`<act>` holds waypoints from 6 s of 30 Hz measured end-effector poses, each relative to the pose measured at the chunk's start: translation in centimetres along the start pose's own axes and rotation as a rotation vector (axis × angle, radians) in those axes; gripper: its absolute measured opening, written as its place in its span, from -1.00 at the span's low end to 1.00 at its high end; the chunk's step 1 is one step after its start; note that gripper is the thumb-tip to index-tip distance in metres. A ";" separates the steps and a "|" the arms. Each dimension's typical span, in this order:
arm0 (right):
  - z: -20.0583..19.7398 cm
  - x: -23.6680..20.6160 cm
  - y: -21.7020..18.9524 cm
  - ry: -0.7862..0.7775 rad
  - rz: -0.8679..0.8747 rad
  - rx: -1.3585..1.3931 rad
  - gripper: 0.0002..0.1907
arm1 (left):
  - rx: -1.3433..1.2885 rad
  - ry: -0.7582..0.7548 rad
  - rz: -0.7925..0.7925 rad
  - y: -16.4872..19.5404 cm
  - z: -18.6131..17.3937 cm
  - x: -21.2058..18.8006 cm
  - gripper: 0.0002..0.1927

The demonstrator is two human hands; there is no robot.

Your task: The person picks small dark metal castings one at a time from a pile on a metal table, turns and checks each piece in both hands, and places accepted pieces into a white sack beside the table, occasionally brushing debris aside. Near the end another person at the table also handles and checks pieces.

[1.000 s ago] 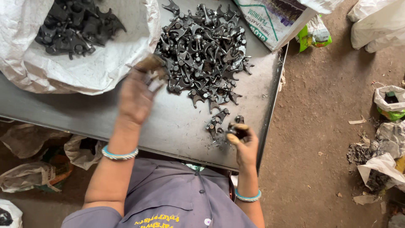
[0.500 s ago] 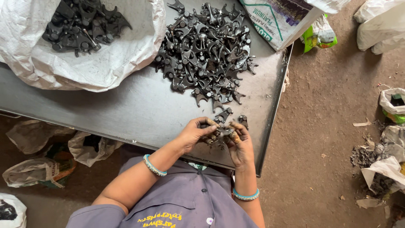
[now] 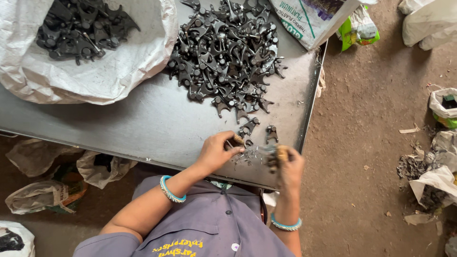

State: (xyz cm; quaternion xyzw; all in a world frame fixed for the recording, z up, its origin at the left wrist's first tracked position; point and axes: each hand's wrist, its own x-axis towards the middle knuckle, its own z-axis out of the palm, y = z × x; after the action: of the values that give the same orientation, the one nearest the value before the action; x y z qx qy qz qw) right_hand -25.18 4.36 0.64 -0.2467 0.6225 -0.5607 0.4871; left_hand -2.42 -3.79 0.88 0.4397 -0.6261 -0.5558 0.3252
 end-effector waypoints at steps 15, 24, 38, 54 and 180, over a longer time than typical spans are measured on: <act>-18.4 0.9 0.7 1.040 -0.171 -1.281 -0.52 | 0.777 -0.027 0.516 -1.9 3.1 1.6 -0.91; -10.3 2.0 -1.5 0.713 -0.248 -0.564 -0.82 | -0.474 0.220 -0.272 -1.8 -1.7 4.4 -0.86; 7.6 0.7 1.5 -0.290 0.248 0.219 -0.62 | -0.957 0.097 -0.435 0.8 -3.0 1.7 -0.85; 8.9 -0.4 0.6 -0.171 -0.222 -0.189 -0.51 | -1.001 0.134 -0.507 0.3 -2.9 1.8 -0.74; 15.2 5.8 -2.0 0.011 -0.605 -1.000 -0.42 | -1.199 0.063 -0.646 -0.6 -4.5 0.3 -0.54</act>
State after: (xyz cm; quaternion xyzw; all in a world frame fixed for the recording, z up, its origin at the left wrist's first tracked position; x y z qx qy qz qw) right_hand -14.55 -8.03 2.16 -0.6106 0.7159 -0.3139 0.1267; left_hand 1.58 -5.94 0.99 0.3642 -0.0374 -0.8628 0.3487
